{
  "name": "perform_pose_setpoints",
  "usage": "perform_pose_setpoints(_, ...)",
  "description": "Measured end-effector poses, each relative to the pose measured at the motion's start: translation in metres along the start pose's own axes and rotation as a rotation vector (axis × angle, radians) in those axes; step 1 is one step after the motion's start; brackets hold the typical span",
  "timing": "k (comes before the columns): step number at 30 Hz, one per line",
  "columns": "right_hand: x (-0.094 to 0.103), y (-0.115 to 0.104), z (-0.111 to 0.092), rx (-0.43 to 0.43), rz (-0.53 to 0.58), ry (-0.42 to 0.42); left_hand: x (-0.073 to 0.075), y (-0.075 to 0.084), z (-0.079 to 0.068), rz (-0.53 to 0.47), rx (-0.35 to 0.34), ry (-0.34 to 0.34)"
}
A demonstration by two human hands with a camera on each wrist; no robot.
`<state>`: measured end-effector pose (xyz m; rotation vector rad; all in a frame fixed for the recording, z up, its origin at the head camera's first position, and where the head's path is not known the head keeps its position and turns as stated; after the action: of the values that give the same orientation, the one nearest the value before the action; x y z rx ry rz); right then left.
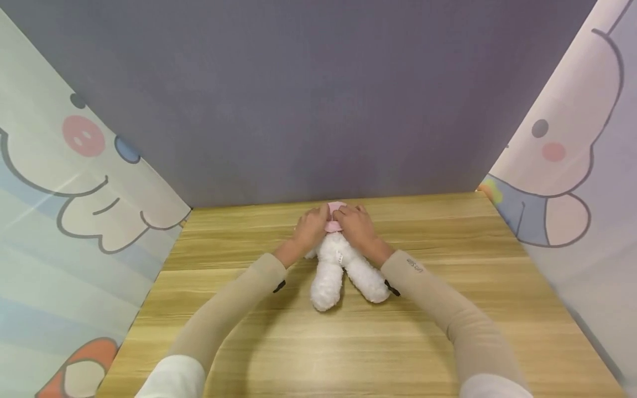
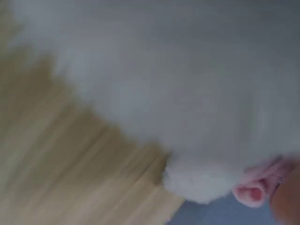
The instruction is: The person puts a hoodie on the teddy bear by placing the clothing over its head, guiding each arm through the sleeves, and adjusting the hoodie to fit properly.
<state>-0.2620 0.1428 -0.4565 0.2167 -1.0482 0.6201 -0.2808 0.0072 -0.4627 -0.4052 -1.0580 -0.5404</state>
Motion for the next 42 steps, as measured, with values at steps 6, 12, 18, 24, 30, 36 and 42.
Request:
perform_pose_setpoints(6, 0.008, 0.013, 0.017, -0.07, 0.093, -0.188, -0.001, -0.012, 0.017, -0.215, 0.145, -0.243)
perform_pose_setpoints(12, 0.017, 0.019, 0.037, -0.158, 0.125, -0.485, 0.0, -0.017, 0.031, -0.214, 0.173, -0.476)
perform_pose_setpoints(18, 0.014, 0.016, 0.028, -0.093, 0.126, -0.326, -0.001, -0.008, 0.022, -0.154, 0.108, -0.309)
perform_pose_setpoints(24, 0.007, 0.009, 0.003, -0.049, 0.025, -0.078, 0.003, 0.003, 0.004, 0.139, -0.02, -0.075)
perform_pose_setpoints(30, 0.009, 0.024, 0.005, -0.039, 0.209, -0.221, -0.002, -0.008, 0.002, -0.055, -0.074, -0.158)
perform_pose_setpoints(36, 0.017, 0.031, 0.006, 0.063, 0.241, -0.36, -0.002, -0.018, -0.006, -0.166, -0.125, -0.253)
perform_pose_setpoints(42, 0.009, 0.022, 0.004, 0.095, 0.117, -0.17, 0.001, -0.017, -0.001, 0.012, -0.196, -0.059)
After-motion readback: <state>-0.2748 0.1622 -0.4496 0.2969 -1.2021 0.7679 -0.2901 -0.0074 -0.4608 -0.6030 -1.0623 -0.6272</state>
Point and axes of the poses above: each hand's wrist, its own z-axis towards the middle knuckle, its own x-axis out of the back of the hand, y = z × x, the point moved 3 cm from there along z, towards the middle knuckle, and after that the axes turned 4 degrees about z, right-handed, at the moved point
